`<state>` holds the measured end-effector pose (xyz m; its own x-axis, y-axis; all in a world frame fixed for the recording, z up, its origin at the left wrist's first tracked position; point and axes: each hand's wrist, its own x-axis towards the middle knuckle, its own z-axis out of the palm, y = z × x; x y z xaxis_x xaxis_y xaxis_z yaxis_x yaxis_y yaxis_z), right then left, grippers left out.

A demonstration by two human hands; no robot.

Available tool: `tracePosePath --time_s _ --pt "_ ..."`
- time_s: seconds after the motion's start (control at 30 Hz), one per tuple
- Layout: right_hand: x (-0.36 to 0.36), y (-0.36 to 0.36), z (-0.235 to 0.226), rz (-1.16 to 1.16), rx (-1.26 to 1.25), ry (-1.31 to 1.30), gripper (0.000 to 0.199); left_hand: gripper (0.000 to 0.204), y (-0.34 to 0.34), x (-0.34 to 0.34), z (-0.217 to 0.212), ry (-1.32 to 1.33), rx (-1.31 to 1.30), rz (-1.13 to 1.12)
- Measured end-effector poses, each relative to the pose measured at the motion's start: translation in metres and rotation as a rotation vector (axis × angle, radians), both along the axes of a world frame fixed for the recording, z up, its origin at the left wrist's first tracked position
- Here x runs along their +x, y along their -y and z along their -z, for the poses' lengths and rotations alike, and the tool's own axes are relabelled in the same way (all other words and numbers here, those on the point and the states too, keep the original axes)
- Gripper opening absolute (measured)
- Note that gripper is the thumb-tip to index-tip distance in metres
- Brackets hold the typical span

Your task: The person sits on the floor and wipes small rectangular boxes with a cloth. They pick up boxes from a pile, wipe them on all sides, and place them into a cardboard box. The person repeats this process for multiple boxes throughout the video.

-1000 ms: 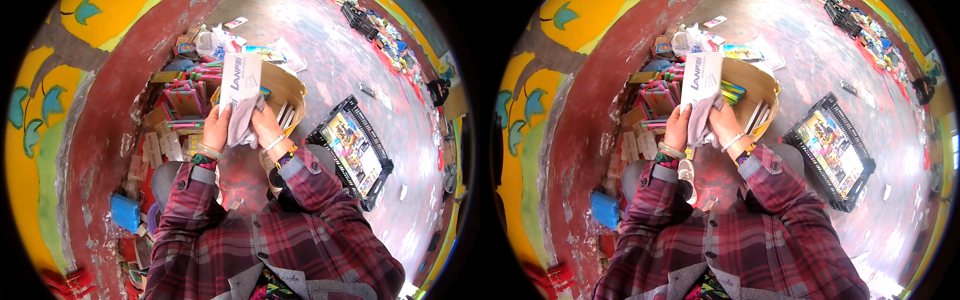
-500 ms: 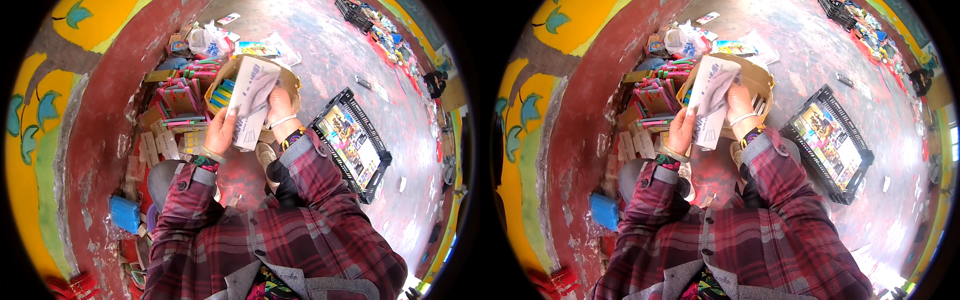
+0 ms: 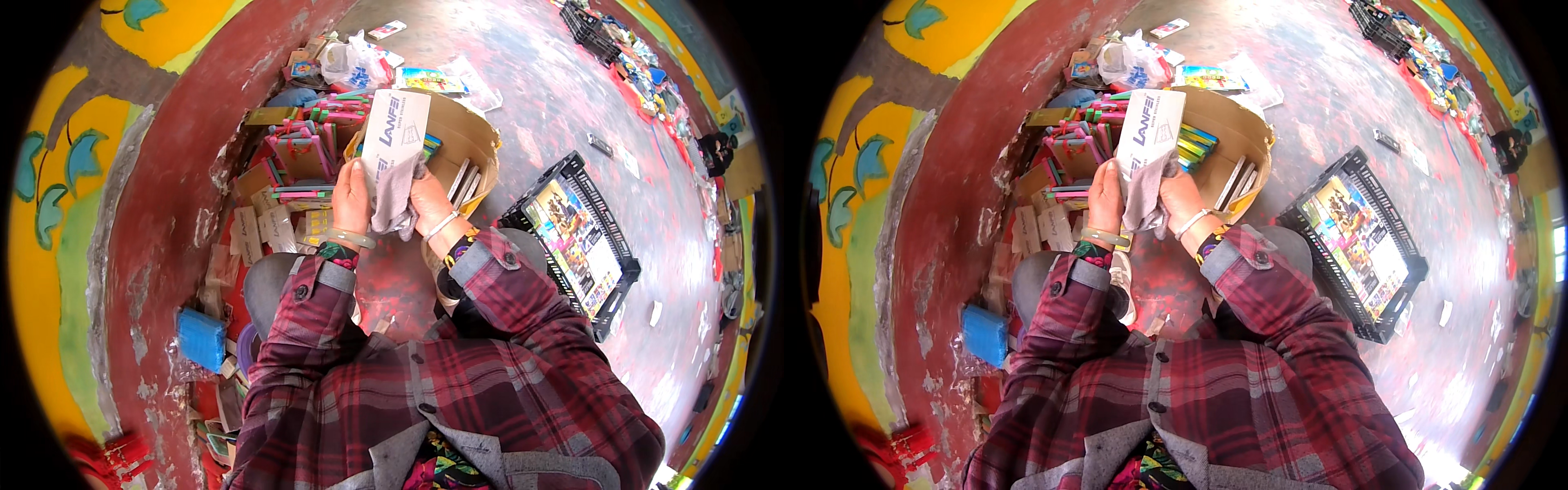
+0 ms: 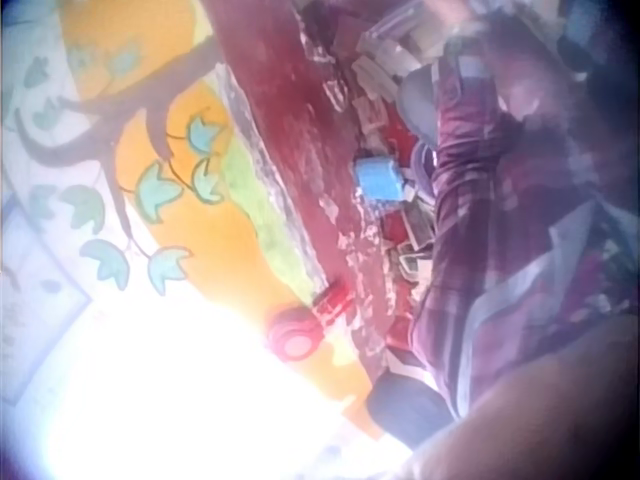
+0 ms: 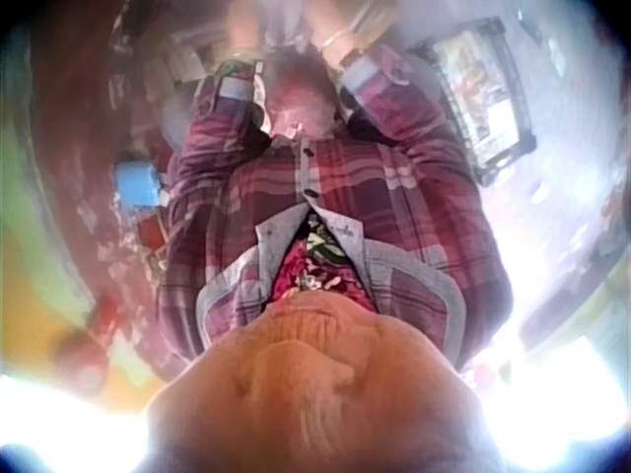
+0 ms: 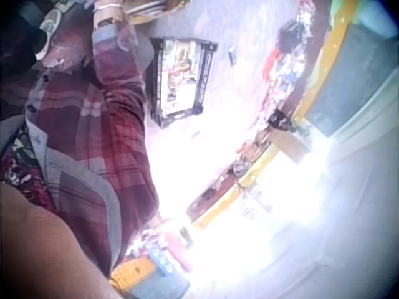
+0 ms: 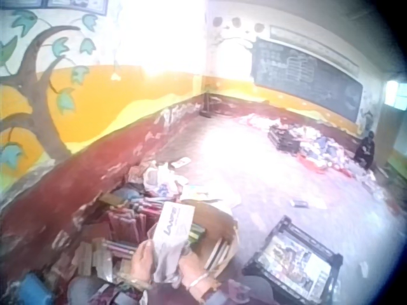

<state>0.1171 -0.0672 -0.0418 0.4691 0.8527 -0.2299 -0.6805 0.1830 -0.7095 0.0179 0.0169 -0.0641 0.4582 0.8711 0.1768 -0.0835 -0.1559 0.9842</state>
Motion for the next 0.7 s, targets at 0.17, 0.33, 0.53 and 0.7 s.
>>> tracePosePath --time_s 0.17,0.33,0.53,0.7 --pt "0.027 0.009 -0.021 -0.086 0.047 -0.100 0.019 0.044 -0.014 -0.007 -0.027 0.009 -0.110 0.007" --pt "0.026 0.015 -0.032 -0.286 0.029 -0.190 0.030 0.070 -0.023 -0.014 -0.026 0.492 -0.588 0.384" --pt "-0.007 0.013 -0.030 -0.493 0.002 -0.214 0.044 0.083 -0.001 -0.020 -0.060 0.704 -0.672 0.713" --pt "-0.005 0.011 -0.030 -0.541 -0.041 -0.138 0.035 0.076 0.006 -0.019 -0.075 0.686 -0.680 0.422"
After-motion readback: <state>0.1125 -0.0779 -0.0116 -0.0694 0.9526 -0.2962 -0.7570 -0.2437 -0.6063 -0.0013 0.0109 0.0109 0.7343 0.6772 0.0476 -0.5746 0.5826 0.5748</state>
